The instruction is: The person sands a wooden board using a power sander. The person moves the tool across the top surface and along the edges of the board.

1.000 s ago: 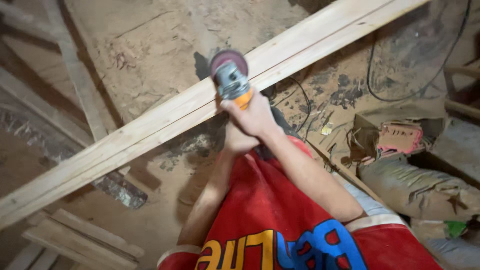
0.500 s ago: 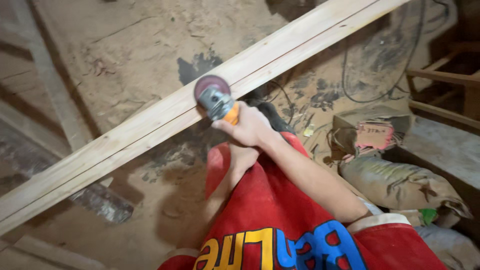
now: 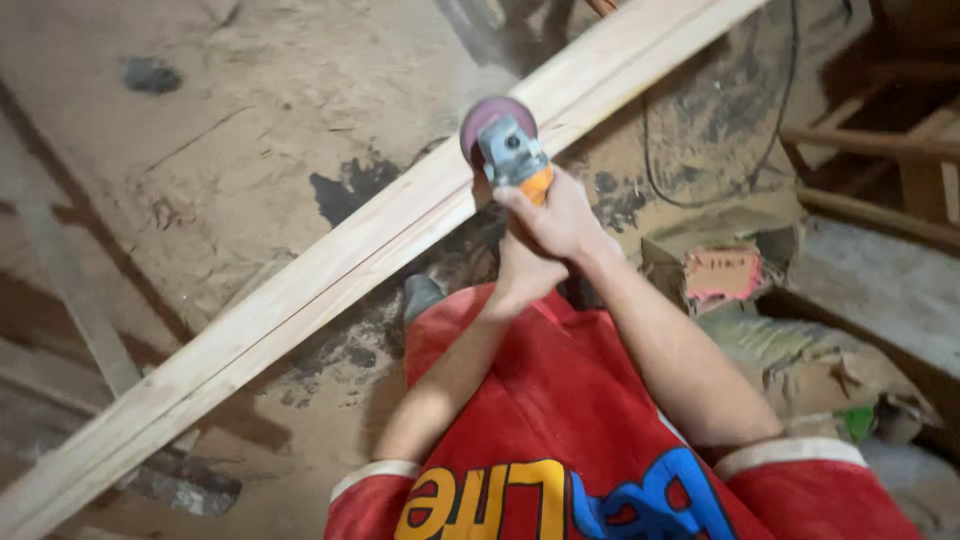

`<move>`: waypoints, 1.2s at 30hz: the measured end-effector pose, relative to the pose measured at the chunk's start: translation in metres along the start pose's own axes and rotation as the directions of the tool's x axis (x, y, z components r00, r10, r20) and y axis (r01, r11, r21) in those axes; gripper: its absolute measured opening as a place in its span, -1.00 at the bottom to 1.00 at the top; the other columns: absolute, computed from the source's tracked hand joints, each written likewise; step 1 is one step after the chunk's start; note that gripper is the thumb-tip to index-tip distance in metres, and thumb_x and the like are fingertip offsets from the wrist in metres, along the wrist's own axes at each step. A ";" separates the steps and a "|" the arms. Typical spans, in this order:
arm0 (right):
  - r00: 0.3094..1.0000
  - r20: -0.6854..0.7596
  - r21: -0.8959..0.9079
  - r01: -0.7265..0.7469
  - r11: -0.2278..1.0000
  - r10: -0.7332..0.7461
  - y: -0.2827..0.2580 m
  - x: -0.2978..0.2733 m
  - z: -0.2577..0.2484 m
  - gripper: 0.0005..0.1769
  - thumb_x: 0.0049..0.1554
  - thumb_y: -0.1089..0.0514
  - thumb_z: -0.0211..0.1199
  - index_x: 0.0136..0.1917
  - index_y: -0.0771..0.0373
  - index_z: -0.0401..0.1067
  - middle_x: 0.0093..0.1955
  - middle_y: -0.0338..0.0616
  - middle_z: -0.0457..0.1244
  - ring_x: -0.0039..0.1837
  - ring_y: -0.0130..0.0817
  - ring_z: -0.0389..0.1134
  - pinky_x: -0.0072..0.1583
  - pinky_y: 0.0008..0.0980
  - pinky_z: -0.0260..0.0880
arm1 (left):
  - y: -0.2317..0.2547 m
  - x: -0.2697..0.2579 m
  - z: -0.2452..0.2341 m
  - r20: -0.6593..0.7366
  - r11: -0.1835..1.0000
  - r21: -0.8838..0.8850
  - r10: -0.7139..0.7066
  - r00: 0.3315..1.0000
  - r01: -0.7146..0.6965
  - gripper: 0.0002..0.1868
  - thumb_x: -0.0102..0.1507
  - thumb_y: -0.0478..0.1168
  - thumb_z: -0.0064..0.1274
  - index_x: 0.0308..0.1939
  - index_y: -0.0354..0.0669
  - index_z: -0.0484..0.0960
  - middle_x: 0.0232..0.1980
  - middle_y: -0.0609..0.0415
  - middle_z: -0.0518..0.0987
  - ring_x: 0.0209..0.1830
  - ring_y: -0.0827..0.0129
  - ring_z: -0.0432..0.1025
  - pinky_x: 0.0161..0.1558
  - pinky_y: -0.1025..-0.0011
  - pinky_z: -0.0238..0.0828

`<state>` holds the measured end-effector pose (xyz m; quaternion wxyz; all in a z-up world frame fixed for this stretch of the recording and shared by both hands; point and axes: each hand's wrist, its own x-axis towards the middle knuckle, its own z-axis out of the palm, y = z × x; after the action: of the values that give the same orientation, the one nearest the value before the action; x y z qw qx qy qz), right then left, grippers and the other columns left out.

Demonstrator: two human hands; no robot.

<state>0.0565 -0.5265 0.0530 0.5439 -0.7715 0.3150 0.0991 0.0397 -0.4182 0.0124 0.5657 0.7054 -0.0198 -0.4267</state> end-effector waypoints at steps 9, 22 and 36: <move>0.992 -0.099 -0.015 -0.080 0.997 0.078 0.042 0.040 -0.101 -0.58 0.15 -0.09 0.33 0.07 0.29 0.52 -0.10 -0.11 0.43 -0.03 -0.41 0.45 0.08 -0.31 0.44 | 0.038 0.067 0.086 0.140 0.993 -0.090 0.087 0.986 -0.074 -0.19 -0.07 -0.18 0.42 0.25 -0.21 0.46 0.13 -0.05 0.63 0.14 0.18 0.58 0.16 0.26 0.51; 0.956 -0.276 0.229 -0.031 0.973 0.095 0.081 0.066 -0.140 -0.58 0.19 -0.12 0.30 0.01 0.31 0.54 -0.14 -0.19 0.39 -0.11 -0.47 0.38 -0.02 -0.35 0.42 | 0.056 0.118 0.110 0.254 0.936 0.350 -0.135 0.958 0.039 0.16 -0.25 -0.08 0.45 0.37 -0.20 0.21 0.02 -0.19 0.68 0.02 0.01 0.61 0.11 0.26 0.53; 0.997 -0.072 0.141 0.009 0.990 0.001 0.016 0.016 0.008 -0.56 0.12 -0.11 0.35 0.09 0.26 0.54 -0.06 -0.06 0.46 0.03 -0.31 0.51 0.11 -0.30 0.47 | 0.016 0.016 -0.023 0.043 0.986 0.157 -0.057 0.997 0.050 0.05 -0.18 -0.07 0.47 0.35 -0.16 0.33 0.17 -0.12 0.63 0.18 0.05 0.56 0.17 0.22 0.48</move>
<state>0.0610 -0.5286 0.0299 0.5857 -0.7347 0.3390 0.0478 0.0713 -0.4144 0.0164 0.4967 0.7373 -0.0476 -0.4554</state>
